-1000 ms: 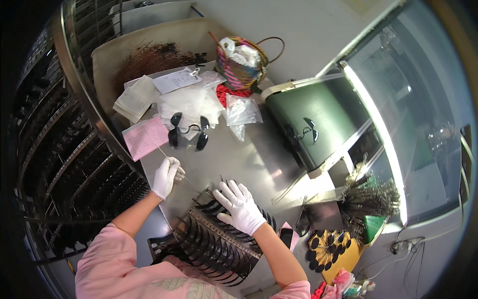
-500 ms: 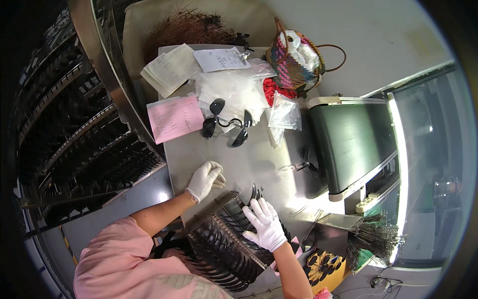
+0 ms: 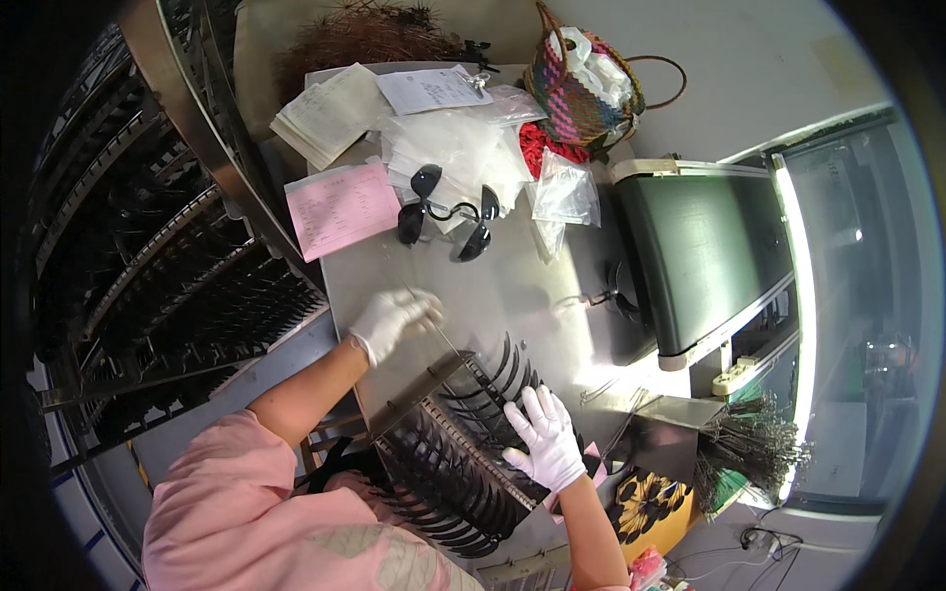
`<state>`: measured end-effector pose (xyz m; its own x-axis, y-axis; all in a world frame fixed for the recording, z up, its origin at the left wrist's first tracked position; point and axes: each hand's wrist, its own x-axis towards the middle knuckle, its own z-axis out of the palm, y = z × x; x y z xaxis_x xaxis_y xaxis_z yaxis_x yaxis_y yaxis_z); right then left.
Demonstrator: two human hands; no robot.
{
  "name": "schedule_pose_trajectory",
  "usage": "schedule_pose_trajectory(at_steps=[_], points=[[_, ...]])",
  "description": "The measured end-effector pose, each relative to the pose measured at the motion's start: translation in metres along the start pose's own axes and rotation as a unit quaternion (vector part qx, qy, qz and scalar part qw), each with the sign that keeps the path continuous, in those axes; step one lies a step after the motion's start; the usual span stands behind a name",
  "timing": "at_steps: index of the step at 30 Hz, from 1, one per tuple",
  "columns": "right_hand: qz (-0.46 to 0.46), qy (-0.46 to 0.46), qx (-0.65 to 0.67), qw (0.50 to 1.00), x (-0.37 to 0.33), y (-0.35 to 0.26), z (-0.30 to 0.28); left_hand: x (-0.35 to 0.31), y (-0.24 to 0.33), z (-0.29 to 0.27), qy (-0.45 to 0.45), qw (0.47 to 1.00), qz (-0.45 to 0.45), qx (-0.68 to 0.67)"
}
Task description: The person assembles black decorative components onto metal racks at a workbench. They pick up individual parts, attach them to the rack, and place the completed rack onto a nearby metal shelving unit. The person repeats this process with additional racks and components.
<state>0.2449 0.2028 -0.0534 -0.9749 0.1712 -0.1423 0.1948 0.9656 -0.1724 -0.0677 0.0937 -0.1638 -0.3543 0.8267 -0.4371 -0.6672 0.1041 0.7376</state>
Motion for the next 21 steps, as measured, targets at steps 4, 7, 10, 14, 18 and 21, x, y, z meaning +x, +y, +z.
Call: schedule_pose_trajectory(at_steps=[4,7,10,14,18,21], points=[[0.011,0.001,-0.005,1.000,-0.013,0.002,0.005,0.000,-0.003,0.007,-0.060,0.991,-0.121,-0.011],[0.015,0.016,0.010,1.000,-0.018,0.004,0.006,-0.002,-0.001,0.015,0.100,0.994,-0.041,0.003],[0.012,0.004,-0.008,1.000,-0.023,0.004,0.006,-0.003,-0.001,0.021,-0.055,0.989,-0.134,0.012],[0.034,0.009,0.026,0.999,-0.040,0.005,0.002,0.000,-0.001,0.016,-0.017,0.993,-0.114,-0.031],[0.047,0.052,0.038,0.997,-0.059,0.010,0.006,0.003,-0.007,0.012,0.056,0.998,-0.014,0.027],[0.092,0.018,0.064,0.994,-0.069,0.017,0.012,0.000,-0.012,0.017,-0.028,0.995,-0.027,0.087]])
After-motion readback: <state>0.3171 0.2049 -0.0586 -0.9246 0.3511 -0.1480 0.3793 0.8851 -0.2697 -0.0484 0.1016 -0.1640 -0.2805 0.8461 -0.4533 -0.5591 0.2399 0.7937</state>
